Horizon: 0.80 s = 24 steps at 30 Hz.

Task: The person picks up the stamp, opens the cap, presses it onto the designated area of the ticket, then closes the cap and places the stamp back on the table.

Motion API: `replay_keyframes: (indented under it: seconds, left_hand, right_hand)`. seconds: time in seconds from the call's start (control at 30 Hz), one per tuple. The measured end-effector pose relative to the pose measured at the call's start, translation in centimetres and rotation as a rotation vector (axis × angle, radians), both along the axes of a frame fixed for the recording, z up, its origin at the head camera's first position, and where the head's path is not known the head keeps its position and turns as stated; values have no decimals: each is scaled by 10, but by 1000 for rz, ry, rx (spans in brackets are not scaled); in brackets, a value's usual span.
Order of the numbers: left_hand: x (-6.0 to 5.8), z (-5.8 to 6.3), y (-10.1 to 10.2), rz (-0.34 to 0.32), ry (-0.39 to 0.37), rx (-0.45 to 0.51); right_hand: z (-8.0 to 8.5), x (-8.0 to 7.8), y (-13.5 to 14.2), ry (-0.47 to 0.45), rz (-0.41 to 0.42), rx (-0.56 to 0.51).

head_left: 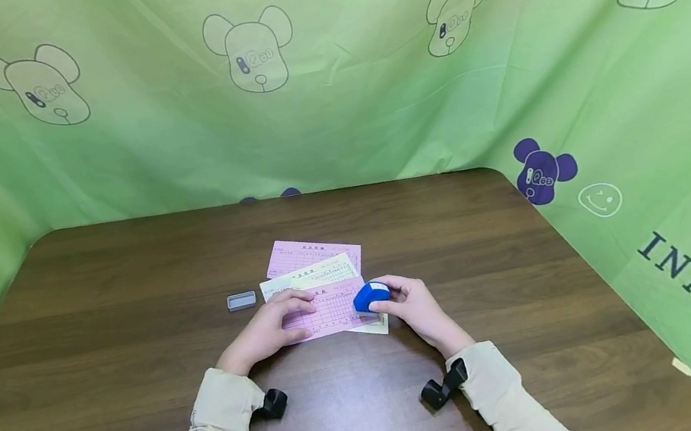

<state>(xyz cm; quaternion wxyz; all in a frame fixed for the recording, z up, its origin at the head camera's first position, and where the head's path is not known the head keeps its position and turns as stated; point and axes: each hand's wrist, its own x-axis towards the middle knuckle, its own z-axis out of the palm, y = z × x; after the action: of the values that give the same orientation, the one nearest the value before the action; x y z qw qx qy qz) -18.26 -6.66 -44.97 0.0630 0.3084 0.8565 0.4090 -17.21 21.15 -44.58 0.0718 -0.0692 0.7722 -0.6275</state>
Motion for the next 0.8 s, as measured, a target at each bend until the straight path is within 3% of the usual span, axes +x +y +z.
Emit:
replay_keyframes:
  seconds: [0.2, 0.43, 0.63, 0.8]
  left_hand:
    - [-1, -1, 0, -6, 20, 7]
    - [0, 1, 0, 31, 5, 87]
    - [-1, 1, 1, 98, 1, 135]
    - [-2, 3, 1, 214, 17, 130]
  right_hand:
    - [1, -1, -1, -25, -29, -37]
    - [0, -1, -2, -26, -37, -58]
    - [0, -1, -2, -29, -37, -65]
    - [0, -1, -2, -28, -30, -78]
